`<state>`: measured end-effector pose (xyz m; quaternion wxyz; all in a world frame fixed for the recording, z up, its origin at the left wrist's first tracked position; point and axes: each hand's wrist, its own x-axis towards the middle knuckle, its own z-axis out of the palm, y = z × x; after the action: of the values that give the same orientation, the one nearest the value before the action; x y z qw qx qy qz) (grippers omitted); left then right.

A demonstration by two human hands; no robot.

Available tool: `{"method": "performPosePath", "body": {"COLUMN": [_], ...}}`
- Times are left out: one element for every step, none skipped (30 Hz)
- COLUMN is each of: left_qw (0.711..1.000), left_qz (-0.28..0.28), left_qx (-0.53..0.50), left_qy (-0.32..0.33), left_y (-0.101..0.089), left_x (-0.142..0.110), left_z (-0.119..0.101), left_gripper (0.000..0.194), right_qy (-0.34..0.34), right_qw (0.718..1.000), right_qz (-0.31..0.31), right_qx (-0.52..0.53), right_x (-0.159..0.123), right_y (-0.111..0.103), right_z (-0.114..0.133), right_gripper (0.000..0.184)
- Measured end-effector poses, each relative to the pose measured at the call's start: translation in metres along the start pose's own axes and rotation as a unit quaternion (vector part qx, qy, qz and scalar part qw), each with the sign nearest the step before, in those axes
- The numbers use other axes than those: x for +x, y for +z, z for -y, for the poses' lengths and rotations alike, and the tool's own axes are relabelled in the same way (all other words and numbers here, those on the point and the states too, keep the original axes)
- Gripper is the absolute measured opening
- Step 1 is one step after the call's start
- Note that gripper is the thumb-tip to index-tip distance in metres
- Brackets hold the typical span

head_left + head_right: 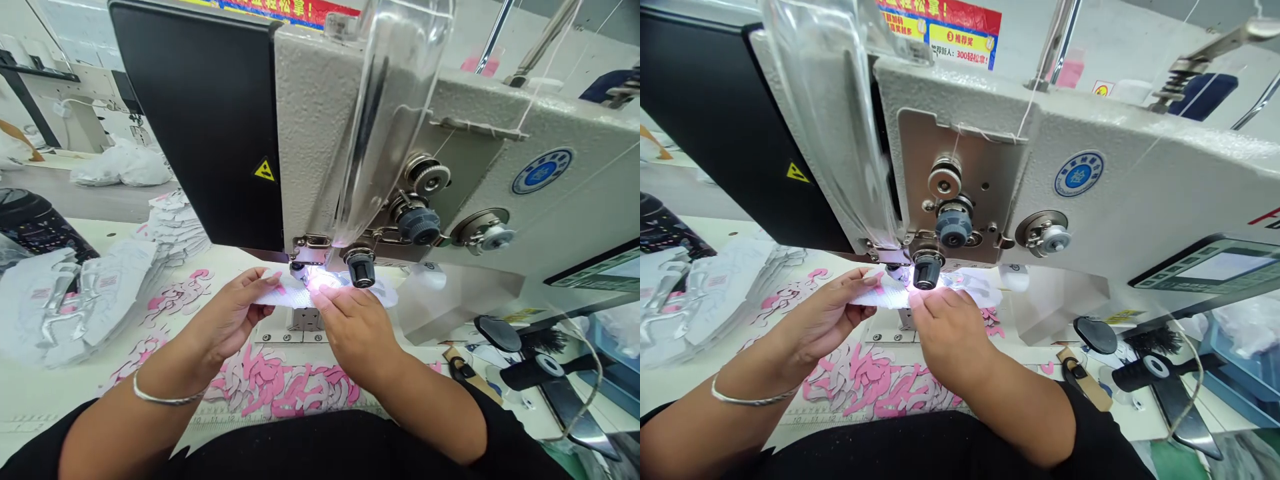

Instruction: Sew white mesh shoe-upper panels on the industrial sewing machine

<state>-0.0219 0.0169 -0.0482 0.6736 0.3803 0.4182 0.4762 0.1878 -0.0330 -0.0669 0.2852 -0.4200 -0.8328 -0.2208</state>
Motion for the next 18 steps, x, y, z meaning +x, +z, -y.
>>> {"method": "performPosePath", "body": {"left_qw": [1.0, 1.0, 0.999, 0.999, 0.999, 0.999, 1.0, 1.0, 1.0, 1.0, 1.0, 1.0, 1.0, 1.0, 0.999, 0.999, 0.999, 0.999], "left_qz": [0.009, 0.019, 0.026, 0.029, 0.029, 0.025, 0.019, 0.015, 0.013, 0.013, 0.014, 0.013, 0.014, 0.015, 0.015, 0.015, 0.017, 0.019], "left_qx": [-0.009, -0.018, -0.023, -0.026, -0.025, -0.021, -0.016, -0.012, -0.01, -0.009, -0.01, -0.013, -0.017, -0.021, -0.025, -0.028, -0.03, -0.029], "left_qy": [0.0, -0.003, -0.007, -0.01, -0.01, -0.007, -0.001, 0.005, 0.01, 0.013, 0.014, 0.015, 0.015, 0.014, 0.015, 0.016, 0.018, 0.02], "left_y": [0.0, 0.0, 0.001, 0.001, 0.002, 0.003, 0.004, 0.005, 0.005, 0.005, 0.005, 0.005, 0.005, 0.005, 0.004, 0.003, 0.003, 0.002], "left_x": [-0.001, -0.003, -0.005, -0.006, -0.007, -0.008, -0.008, -0.008, -0.007, -0.006, -0.005, -0.004, -0.002, 0.0, 0.001, 0.003, 0.004, 0.005], "left_z": [0.002, 0.004, 0.006, 0.008, 0.01, 0.011, 0.012, 0.012, 0.012, 0.012, 0.011, 0.011, 0.011, 0.011, 0.01, 0.011, 0.011, 0.011], "left_gripper": [0.026, 0.026, 0.026, 0.027, 0.028, 0.028, 0.028, 0.027, 0.027, 0.026, 0.025, 0.024, 0.024, 0.023, 0.023, 0.024, 0.024, 0.023], "right_qy": [0.0, 0.002, 0.003, 0.004, 0.006, 0.01, 0.013, 0.018, 0.022, 0.027, 0.029, 0.03, 0.03, 0.032, 0.034, 0.035, 0.038, 0.04], "right_qw": [1.0, 0.999, 0.998, 0.996, 0.994, 0.992, 0.99, 0.987, 0.984, 0.98, 0.976, 0.973, 0.971, 0.97, 0.969, 0.968, 0.968, 0.967], "right_qz": [0.016, 0.036, 0.059, 0.086, 0.109, 0.125, 0.137, 0.148, 0.158, 0.165, 0.171, 0.177, 0.179, 0.18, 0.181, 0.184, 0.186, 0.189], "right_qx": [-0.006, -0.008, -0.007, -0.002, 0.006, 0.018, 0.035, 0.057, 0.083, 0.109, 0.131, 0.147, 0.157, 0.162, 0.164, 0.165, 0.165, 0.164], "right_x": [0.001, 0.002, 0.003, 0.005, 0.007, 0.008, 0.009, 0.01, 0.011, 0.011, 0.011, 0.011, 0.011, 0.011, 0.011, 0.011, 0.01, 0.01], "right_y": [-0.003, -0.006, -0.01, -0.014, -0.018, -0.022, -0.025, -0.028, -0.029, -0.03, -0.03, -0.029, -0.028, -0.027, -0.026, -0.025, -0.024, -0.024], "right_z": [0.003, 0.004, 0.004, 0.003, 0.0, -0.003, -0.007, -0.011, -0.015, -0.019, -0.023, -0.025, -0.027, -0.027, -0.027, -0.027, -0.026, -0.025], "right_gripper": [0.04, 0.039, 0.038, 0.036, 0.035, 0.034, 0.035, 0.038, 0.043, 0.049, 0.055, 0.061, 0.065, 0.068, 0.069, 0.07, 0.07, 0.071]}}
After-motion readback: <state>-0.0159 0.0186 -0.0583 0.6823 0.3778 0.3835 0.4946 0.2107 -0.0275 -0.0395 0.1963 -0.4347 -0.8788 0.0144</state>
